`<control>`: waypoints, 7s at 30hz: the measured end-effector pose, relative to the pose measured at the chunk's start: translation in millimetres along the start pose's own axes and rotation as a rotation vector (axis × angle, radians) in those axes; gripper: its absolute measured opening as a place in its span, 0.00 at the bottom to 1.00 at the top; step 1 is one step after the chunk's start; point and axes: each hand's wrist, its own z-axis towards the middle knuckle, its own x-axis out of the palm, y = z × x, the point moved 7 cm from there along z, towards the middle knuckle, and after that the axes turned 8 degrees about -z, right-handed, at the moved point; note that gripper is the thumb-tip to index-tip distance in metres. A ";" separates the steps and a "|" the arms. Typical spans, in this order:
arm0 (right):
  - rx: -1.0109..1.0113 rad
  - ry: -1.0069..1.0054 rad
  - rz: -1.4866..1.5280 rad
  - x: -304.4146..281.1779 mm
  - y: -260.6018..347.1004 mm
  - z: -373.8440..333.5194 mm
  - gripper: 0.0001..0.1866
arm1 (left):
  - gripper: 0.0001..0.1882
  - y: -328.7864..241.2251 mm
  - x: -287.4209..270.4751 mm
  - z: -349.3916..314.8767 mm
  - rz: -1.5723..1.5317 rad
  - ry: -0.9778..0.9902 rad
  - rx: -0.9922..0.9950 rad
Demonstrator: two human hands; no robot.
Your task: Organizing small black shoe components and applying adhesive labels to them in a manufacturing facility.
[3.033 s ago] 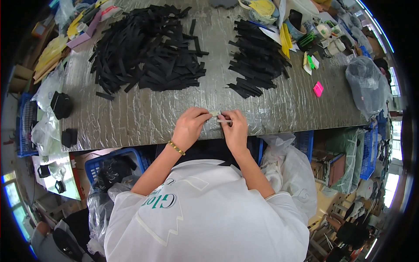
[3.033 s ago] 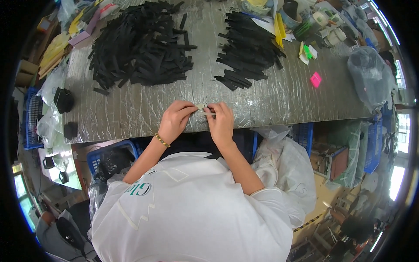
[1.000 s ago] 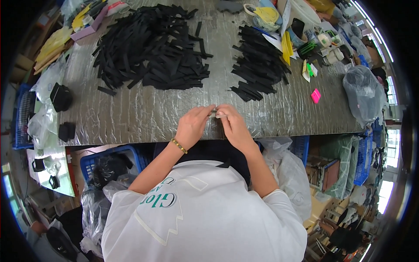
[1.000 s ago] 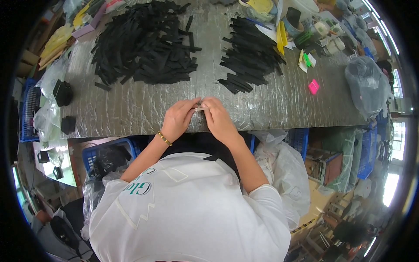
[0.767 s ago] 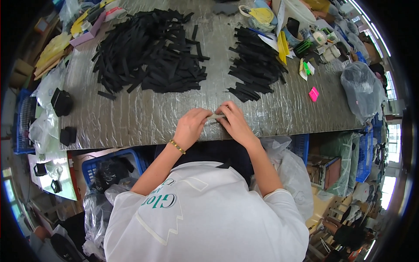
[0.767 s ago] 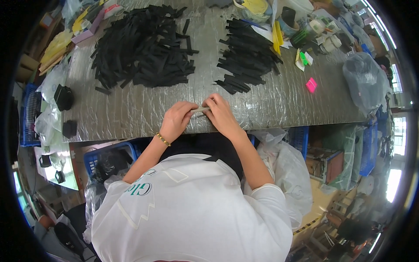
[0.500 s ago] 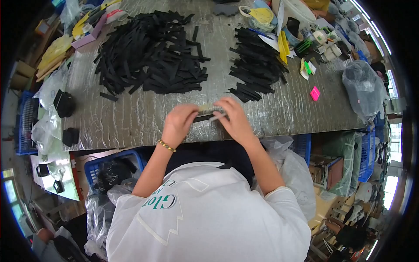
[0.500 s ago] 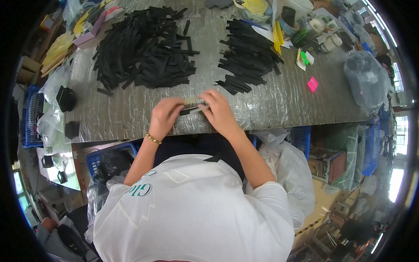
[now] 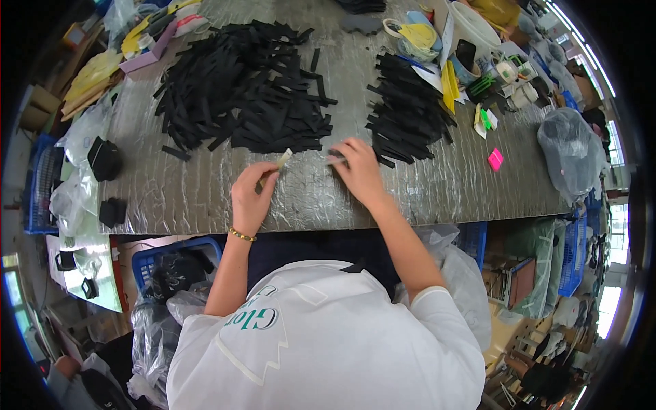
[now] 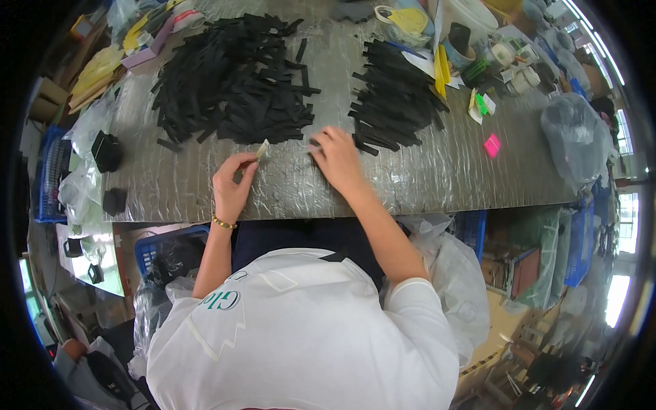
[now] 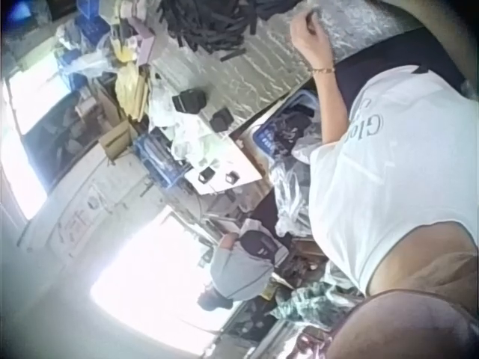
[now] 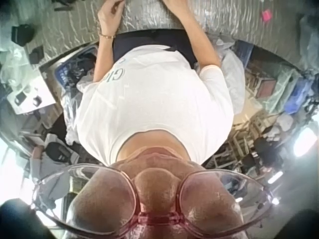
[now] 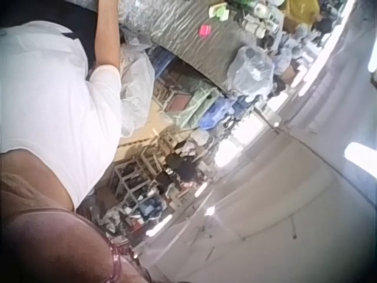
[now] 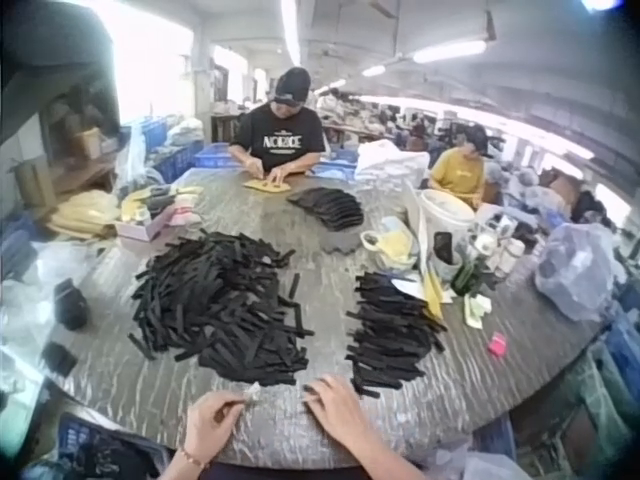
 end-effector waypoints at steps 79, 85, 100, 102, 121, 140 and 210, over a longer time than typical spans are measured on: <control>0.635 0.154 0.535 -25.0 -10.4 -78.2 0.11 | 0.14 -37.5 104.9 -26.8 0.208 0.452 0.429; 0.656 0.086 0.540 -25.9 -10.7 -78.6 0.11 | 0.13 -36.9 104.4 -25.9 0.202 0.437 0.424; 0.538 0.132 0.545 -26.6 10.5 -67.0 0.10 | 0.26 -23.5 100.5 -21.5 0.050 0.458 0.195; 0.520 0.175 0.515 -21.7 13.2 -64.0 0.10 | 0.31 -23.6 101.8 -21.6 0.046 0.491 0.210; 0.156 0.185 0.233 -31.5 12.0 -56.6 0.09 | 0.25 -20.4 101.4 -16.6 0.004 0.532 0.095; 0.206 0.052 0.053 -25.2 -44.9 -43.9 0.08 | 0.07 8.4 -4.8 12.6 -0.038 -0.022 -0.025; 0.565 0.061 0.440 -30.0 -7.2 -71.7 0.11 | 0.17 -36.9 104.2 -25.5 0.226 0.485 0.364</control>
